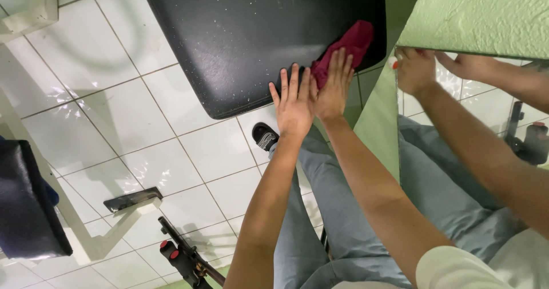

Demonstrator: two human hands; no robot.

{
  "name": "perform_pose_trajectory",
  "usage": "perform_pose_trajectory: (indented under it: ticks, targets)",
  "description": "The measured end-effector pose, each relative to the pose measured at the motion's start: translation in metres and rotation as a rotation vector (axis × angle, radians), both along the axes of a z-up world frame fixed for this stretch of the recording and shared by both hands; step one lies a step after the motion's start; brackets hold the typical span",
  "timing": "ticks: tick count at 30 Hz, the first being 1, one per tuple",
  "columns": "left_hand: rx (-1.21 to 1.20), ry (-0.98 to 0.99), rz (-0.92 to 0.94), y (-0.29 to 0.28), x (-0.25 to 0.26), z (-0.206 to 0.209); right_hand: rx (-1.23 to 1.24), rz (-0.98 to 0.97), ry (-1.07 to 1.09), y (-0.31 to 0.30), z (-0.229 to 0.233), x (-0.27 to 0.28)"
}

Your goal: The person is wiping down workout machines and benches in a machine training area.

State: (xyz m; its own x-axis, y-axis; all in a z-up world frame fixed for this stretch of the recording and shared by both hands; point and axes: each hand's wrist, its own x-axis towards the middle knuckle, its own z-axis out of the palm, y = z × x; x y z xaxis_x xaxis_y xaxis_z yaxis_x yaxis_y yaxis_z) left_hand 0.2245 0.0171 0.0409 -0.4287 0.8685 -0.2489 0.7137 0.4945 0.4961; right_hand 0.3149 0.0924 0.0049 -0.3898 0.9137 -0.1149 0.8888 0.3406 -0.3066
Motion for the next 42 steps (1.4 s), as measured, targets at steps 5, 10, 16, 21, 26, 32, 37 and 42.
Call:
perform_pose_trajectory:
  ticks: [5,10,16,21,26,32,37,42]
  targets:
    - [-0.065,0.016,0.071,-0.036,-0.029,0.007,0.047,-0.426,0.050,-0.013,-0.056,-0.022]
    - [-0.066,0.077,0.224,-0.084,-0.057,-0.001,-0.064,-0.728,0.066,-0.039,-0.068,-0.050]
    - [-0.006,0.074,0.390,-0.115,-0.069,-0.011,-0.110,-0.179,-0.237,-0.107,0.015,-0.094]
    - [0.229,-0.191,0.598,-0.130,-0.070,-0.021,-0.126,0.366,-0.425,-0.137,0.037,-0.114]
    - [0.298,-0.308,0.715,-0.160,-0.071,-0.005,-0.140,0.687,-0.349,-0.133,0.041,-0.136]
    - [0.157,-0.365,0.850,-0.198,-0.061,0.038,0.049,0.876,-0.099,-0.123,0.023,-0.150]
    - [0.169,-0.383,1.026,-0.215,-0.038,0.061,-0.228,0.915,0.057,-0.128,0.035,-0.130]
    - [0.176,-0.461,1.163,-0.221,-0.023,0.104,-0.684,0.758,0.123,-0.144,0.150,-0.116]
